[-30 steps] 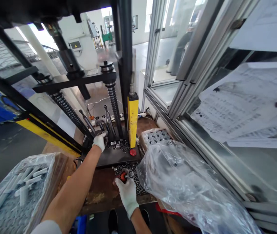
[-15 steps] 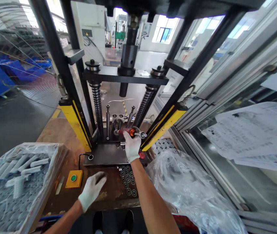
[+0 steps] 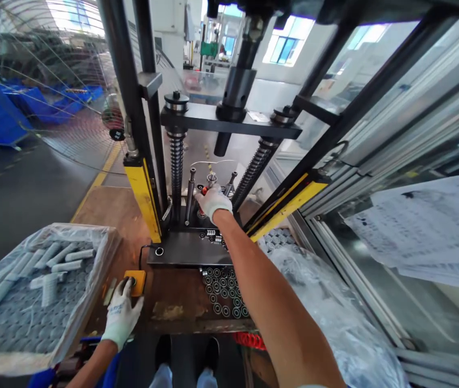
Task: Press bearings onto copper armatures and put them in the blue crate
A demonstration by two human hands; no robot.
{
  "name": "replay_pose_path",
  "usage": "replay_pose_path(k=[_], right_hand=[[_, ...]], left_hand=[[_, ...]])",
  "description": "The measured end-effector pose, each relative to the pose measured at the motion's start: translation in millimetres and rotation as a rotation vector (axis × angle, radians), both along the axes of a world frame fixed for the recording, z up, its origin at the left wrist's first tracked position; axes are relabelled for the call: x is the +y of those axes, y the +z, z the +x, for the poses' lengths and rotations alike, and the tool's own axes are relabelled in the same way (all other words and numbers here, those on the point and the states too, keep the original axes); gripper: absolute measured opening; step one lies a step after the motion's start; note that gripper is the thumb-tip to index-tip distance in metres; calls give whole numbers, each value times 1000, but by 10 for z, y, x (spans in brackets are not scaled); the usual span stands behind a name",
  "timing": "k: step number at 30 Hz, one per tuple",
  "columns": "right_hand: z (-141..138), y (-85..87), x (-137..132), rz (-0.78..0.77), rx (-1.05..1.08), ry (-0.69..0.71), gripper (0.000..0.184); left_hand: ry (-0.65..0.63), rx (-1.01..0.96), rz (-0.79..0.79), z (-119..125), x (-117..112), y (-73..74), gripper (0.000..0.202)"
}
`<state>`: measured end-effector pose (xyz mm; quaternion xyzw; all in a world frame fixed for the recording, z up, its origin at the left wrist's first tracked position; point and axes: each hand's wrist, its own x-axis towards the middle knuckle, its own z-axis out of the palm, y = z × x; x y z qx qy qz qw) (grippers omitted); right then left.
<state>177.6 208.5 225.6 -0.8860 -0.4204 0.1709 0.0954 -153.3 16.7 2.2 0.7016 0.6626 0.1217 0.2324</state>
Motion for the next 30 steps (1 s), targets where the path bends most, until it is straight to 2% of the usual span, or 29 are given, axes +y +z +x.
replay_pose_path(k=[2,4,6,7,8,9,12,14,15,16,18,21,23,25,27,30], right_hand=[[42,4,39,-13,34,14,63],[64,-11,-48,30,86,9,69],[21,-107,-290,170,126,25,70],[-34,-210,-475,249,147,49,69],[-115,-357,-703,318,181,87,64],[-220,-548,-967,317,241,134,59],[-623,-1269,-1885,-71,520,365,44],[-874,-1717,-2454,-234,529,414,45],[-966,-1894,-2679,-252,485,432,49],[-1030,-2035,-2850,-249,425,439,54],[-1082,-2217,-3015,-219,345,456,64],[-1073,-2316,-2928,-242,361,459,76],[-1081,-2326,-2801,-281,355,431,81],[-1120,-2331,-2713,-333,302,376,86],[-1170,-2344,-2683,-386,214,293,94],[-1234,-2400,-2693,-404,44,176,97]], left_hand=[[21,-20,23,-5,-20,-26,52],[38,-50,65,-10,-30,-35,50],[53,-71,101,-14,-28,-28,49],[56,-70,107,-16,-23,-18,49],[56,-60,103,-16,-17,-1,49],[53,-40,85,-14,-9,22,50],[60,91,-12,26,15,146,56],[50,190,-65,81,43,260,60],[38,221,-82,111,63,317,61],[34,234,-101,140,84,369,62],[65,207,-148,173,112,450,64],[205,32,-162,111,10,475,68],[328,-151,-113,-40,-218,382,64],[461,-342,-120,-308,-561,171,46],[690,-529,-240,-694,-957,-158,39],[1259,-776,-433,-1414,-1513,-824,46]])
